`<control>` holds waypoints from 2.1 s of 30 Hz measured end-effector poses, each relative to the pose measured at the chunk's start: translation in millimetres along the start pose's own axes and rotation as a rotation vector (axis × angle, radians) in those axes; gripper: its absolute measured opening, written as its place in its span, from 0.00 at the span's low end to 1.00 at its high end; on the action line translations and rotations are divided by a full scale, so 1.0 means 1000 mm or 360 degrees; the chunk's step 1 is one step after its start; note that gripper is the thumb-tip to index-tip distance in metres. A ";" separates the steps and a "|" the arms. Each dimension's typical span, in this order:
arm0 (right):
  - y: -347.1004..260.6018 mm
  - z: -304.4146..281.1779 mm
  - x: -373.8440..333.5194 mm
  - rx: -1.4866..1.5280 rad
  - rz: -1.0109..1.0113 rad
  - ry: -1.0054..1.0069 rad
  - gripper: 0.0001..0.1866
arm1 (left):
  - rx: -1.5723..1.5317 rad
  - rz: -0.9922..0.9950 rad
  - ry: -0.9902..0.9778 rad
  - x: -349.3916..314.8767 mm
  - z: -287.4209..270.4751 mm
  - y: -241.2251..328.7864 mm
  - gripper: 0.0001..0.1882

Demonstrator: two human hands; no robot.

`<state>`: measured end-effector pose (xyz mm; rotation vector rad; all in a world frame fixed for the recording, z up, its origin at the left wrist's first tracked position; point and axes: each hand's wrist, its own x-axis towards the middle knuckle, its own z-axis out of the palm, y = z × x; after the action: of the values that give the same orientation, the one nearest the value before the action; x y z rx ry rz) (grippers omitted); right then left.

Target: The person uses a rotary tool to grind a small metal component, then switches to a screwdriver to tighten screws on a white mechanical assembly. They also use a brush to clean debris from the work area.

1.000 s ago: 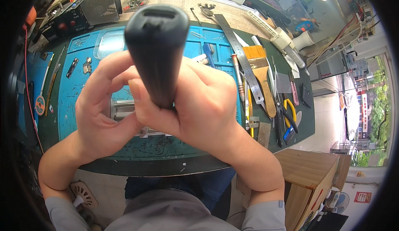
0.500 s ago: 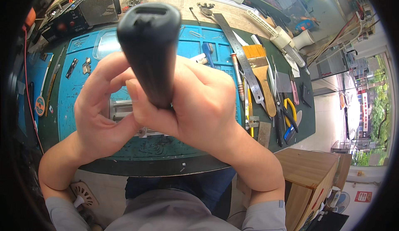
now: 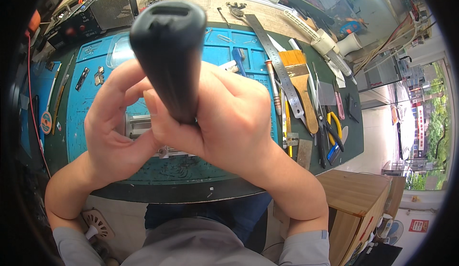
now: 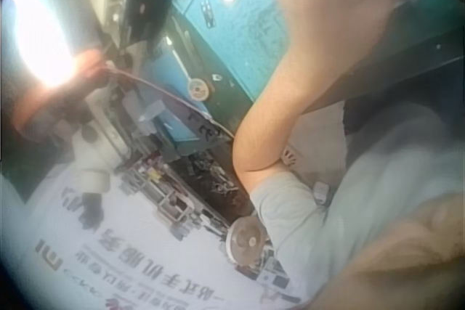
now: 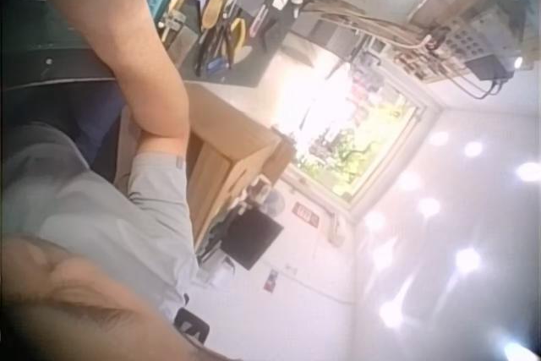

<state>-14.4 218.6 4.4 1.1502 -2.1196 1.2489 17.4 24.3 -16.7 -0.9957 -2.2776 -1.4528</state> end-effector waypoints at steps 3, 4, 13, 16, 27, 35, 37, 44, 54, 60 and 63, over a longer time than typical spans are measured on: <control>0.000 -0.002 0.002 -0.0023 -0.0035 -0.0020 0.10 | 0.0029 0.0014 -0.0002 0.001 0.000 0.000 0.37; 0.001 0.000 0.001 0.0008 -0.0021 0.0009 0.10 | 0.0029 0.0013 -0.0001 0.001 0.000 0.000 0.37; 0.005 0.002 -0.003 -0.0006 -0.0027 0.0049 0.10 | 0.0055 -0.0002 0.0014 0.000 0.001 0.000 0.39; 0.006 0.000 -0.001 -0.0018 -0.0066 0.0031 0.09 | 0.0081 0.0016 0.0027 0.000 0.000 0.000 0.39; 0.007 0.004 -0.001 -0.0060 -0.0092 0.0102 0.08 | 0.0020 -0.0020 0.0002 0.001 0.001 -0.001 0.38; 0.005 0.000 0.001 -0.0124 -0.0087 0.0071 0.08 | 0.0092 -0.0006 0.0002 0.002 -0.001 0.001 0.38; 0.005 0.000 0.002 -0.0125 -0.0089 0.0070 0.08 | 0.0098 -0.0007 -0.0002 0.002 -0.001 0.001 0.39; 0.005 0.000 0.001 -0.0111 -0.0083 0.0075 0.09 | 0.0105 -0.0009 -0.0040 0.001 -0.003 0.001 0.39; 0.006 0.001 0.001 -0.0102 -0.0078 0.0095 0.09 | 0.0124 -0.0011 -0.0042 0.001 -0.003 0.002 0.40; 0.007 0.002 0.000 -0.0095 -0.0082 0.0105 0.09 | 0.0123 -0.0003 -0.0040 0.001 -0.003 0.002 0.41; 0.007 0.001 0.000 -0.0086 -0.0078 0.0094 0.09 | 0.0132 -0.0004 -0.0042 0.002 -0.003 0.002 0.41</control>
<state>-20.3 219.5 0.6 1.1218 -2.0571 1.1816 17.4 22.7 -12.7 -0.9932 -2.3379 -1.3424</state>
